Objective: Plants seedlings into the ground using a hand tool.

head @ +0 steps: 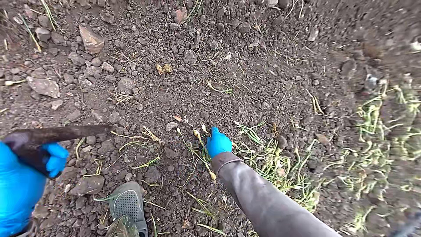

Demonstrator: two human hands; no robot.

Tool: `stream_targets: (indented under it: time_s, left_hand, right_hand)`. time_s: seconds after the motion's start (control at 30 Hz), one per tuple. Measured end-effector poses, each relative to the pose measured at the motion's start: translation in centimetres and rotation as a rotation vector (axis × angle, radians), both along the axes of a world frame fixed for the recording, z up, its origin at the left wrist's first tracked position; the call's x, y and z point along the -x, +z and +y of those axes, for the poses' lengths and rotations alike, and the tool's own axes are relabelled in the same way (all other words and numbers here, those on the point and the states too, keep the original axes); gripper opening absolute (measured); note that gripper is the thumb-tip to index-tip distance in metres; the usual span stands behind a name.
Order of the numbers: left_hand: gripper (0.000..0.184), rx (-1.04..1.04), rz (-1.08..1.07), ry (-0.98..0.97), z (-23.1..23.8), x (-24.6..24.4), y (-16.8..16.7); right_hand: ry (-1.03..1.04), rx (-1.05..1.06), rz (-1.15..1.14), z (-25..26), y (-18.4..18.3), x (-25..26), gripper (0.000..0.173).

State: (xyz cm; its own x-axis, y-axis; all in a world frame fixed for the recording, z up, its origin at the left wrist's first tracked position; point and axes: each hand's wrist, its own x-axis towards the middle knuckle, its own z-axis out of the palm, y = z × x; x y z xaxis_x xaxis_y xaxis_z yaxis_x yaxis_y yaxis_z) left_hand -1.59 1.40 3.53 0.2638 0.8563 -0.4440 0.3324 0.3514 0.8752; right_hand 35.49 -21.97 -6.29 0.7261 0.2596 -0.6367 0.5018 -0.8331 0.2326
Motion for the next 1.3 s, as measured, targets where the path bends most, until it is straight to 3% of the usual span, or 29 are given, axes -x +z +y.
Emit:
stream_targets:
  time_s: [0.1, 0.23, 0.3, 0.47, 0.63, 0.73, 0.83, 0.93, 1.03, 1.1, 1.3]
  left_hand:
    - [0.066, 0.006, 0.0, -0.115, 0.5, 1.8, -6.7]
    - [0.068, 0.056, -0.01, -0.066, 0.5, 1.1, -8.0]
    - [0.068, 0.038, -0.018, -0.082, 0.5, 1.0, -7.8]
    - [0.067, 0.051, -0.031, -0.081, 0.4, 1.3, -8.0]
    - [0.066, 0.059, -0.105, -0.071, 1.0, 1.9, -7.1]
    - [0.062, 0.05, -0.235, -0.09, 2.1, 2.6, -2.9]
    - [0.045, -0.031, -0.179, -0.015, 2.7, -0.1, 2.4]
    - [0.068, -0.009, -0.093, -0.184, 3.8, 0.2, 0.3]
    - [0.067, 0.003, 0.064, -0.201, 2.2, -0.9, -4.9]
    - [0.068, 0.064, 0.073, -0.179, 2.3, -0.9, -6.2]
    - [0.068, 0.02, -0.049, -0.156, 5.2, -2.2, 0.8]
  right_hand:
    - [0.098, -0.099, -0.032, -0.4, 0.8, -0.4, 0.039]
    - [0.112, -0.445, 0.015, -0.4, 1.6, 2.2, 0.03]
    - [0.138, -0.412, 0.075, 0.7, 1.7, 4.7, 0.033]
    - [0.079, -0.099, 0.274, 2.6, -0.5, 7.8, 0.041]
    - [0.137, -0.051, 0.347, 3.6, -0.9, 7.2, 0.036]
    - [0.18, -0.058, 0.354, 3.5, -0.9, 7.2, 0.035]
    - [0.188, -0.086, 0.363, 3.2, -0.6, 7.6, 0.037]
    - [0.203, -0.241, 0.325, 2.6, -0.2, 7.7, 0.036]
    - [0.257, -0.563, 0.22, 3.0, 0.2, 8.1, 0.027]
    - [0.291, -0.7, 0.242, 4.9, 0.7, 8.5, 0.023]
    - [0.331, -0.706, 0.515, 13.4, 0.7, 11.0, 0.029]
